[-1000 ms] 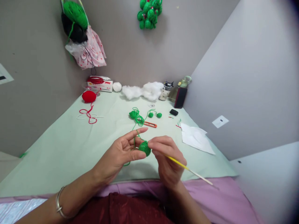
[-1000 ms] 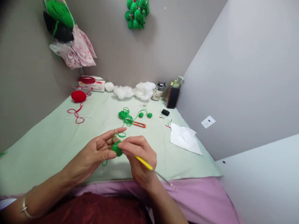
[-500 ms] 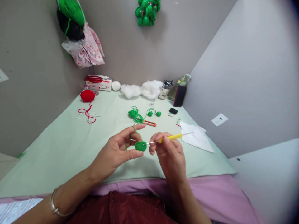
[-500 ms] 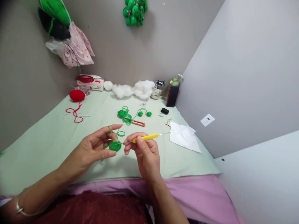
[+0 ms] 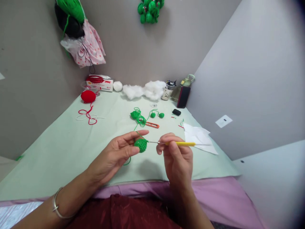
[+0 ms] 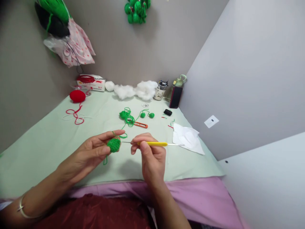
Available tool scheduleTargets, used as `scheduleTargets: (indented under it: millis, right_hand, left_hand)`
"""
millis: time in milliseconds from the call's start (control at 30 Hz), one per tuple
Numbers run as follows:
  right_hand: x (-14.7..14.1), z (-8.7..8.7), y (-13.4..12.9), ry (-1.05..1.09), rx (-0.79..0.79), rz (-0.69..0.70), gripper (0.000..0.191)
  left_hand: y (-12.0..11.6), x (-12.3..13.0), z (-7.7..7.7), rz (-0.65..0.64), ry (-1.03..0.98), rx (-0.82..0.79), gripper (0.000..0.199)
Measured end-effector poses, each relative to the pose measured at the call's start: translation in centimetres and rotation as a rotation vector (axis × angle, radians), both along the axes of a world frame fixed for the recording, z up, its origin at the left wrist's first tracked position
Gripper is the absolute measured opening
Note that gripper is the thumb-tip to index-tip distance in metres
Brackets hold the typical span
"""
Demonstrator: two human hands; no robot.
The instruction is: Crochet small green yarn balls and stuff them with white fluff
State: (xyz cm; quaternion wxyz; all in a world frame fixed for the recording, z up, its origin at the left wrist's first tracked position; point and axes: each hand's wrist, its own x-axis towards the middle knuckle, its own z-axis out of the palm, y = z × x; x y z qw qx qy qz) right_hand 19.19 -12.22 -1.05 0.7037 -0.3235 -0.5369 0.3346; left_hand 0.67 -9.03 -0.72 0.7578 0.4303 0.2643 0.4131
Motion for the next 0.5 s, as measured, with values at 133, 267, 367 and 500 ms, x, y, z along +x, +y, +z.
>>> scheduleTargets:
  millis: [133,267,367,500]
  right_hand:
    - [-0.50,-0.26,0.09,-0.111,-0.027,0.036,0.019]
    - [-0.48,-0.83,0.15,-0.197,-0.020,0.006,0.017]
    - [-0.05,-0.84,0.47,-0.057,-0.131,0.101,0.017]
    - [0.32,-0.32,0.87,0.064,-0.226,0.185,0.023]
  left_hand:
    - [-0.25,0.43,-0.16,0.024,0.067,0.079,0.050]
    - [-0.56,0.62,0.10,0.047,0.175,0.140,0.058]
    - [-0.67,0.52,0.43,0.070,0.242,0.191,0.057]
    - [-0.61,0.37,0.72,0.116,0.283,0.307,0.050]
